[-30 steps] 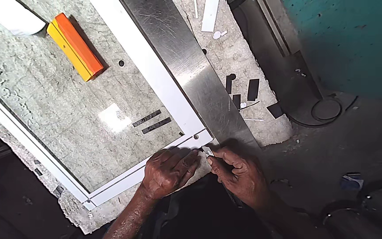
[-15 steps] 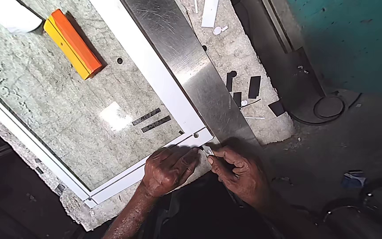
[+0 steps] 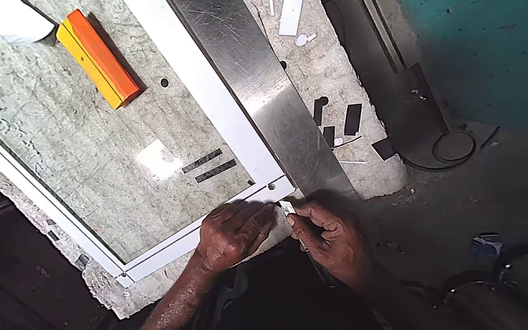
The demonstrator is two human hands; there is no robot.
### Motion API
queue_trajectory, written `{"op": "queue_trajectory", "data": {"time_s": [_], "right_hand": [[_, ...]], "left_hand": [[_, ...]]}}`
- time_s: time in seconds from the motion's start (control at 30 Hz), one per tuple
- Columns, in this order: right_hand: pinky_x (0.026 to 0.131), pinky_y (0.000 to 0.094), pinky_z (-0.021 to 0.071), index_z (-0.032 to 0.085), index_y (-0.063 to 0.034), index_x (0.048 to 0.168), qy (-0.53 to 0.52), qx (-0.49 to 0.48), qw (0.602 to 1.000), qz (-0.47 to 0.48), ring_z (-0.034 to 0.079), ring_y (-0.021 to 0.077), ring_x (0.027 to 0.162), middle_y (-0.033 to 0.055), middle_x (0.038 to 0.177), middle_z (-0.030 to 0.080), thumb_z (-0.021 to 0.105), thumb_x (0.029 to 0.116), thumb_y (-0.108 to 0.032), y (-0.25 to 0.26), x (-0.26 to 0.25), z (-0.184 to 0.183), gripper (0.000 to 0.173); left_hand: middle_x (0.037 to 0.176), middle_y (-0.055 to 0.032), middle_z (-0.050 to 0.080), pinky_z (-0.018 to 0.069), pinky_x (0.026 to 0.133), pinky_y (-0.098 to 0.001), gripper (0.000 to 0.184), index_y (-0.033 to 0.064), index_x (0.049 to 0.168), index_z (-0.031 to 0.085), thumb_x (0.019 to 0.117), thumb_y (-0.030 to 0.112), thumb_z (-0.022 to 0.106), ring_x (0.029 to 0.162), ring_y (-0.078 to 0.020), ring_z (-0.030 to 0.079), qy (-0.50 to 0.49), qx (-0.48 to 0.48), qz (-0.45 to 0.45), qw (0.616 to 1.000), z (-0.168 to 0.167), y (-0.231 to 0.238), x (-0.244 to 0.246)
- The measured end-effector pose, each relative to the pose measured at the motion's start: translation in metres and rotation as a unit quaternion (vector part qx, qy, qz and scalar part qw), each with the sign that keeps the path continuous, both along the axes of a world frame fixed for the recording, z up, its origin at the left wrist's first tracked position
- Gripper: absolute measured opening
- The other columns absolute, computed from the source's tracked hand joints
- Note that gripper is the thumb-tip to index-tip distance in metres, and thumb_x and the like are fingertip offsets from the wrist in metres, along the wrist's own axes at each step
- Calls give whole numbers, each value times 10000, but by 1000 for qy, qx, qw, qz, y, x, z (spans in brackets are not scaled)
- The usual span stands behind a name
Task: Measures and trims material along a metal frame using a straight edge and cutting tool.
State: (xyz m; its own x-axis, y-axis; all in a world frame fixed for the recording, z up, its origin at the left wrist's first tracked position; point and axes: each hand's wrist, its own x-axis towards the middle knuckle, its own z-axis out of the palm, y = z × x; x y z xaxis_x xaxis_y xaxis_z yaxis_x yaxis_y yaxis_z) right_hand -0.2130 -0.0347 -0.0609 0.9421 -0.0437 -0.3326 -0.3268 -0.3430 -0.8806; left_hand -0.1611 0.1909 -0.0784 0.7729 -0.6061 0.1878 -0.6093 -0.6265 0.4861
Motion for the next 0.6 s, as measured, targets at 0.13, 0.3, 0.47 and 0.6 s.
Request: {"op": "queue_trajectory", "data": {"time_s": [0.13,0.3,0.47,0.6], "right_hand": [[519,180,574,733,-67,1009,9,3,1000,-6,663,-1,599,-35,753,714,642,992,-215,2,-2,0,174],[547,173,586,728,-56,1032,9,6,1000,-8,674,-3,627,-29,787,721,647,1000,-214,4,-1,0,179],[525,170,583,714,-42,1039,9,36,999,-20,676,0,617,-31,786,727,653,999,-203,4,-2,0,176],[518,172,579,715,-43,1019,9,32,999,-21,670,1,606,-30,774,722,661,988,-198,3,-3,1,166]], "left_hand": [[651,-6,612,442,587,-298,265,170,1143,782,958,327,677,604,-166,554,-3,4,2,1000,0,0,0],[639,-6,600,436,586,-301,262,173,1140,784,961,330,674,600,-168,548,-3,7,1,1000,1,0,0],[656,-5,616,444,591,-296,270,174,1146,783,959,336,675,607,-161,555,-1,5,0,1000,0,0,1],[664,-4,625,448,591,-296,268,174,1146,784,958,333,677,613,-164,561,1,3,-1,1000,0,1,0]]}}
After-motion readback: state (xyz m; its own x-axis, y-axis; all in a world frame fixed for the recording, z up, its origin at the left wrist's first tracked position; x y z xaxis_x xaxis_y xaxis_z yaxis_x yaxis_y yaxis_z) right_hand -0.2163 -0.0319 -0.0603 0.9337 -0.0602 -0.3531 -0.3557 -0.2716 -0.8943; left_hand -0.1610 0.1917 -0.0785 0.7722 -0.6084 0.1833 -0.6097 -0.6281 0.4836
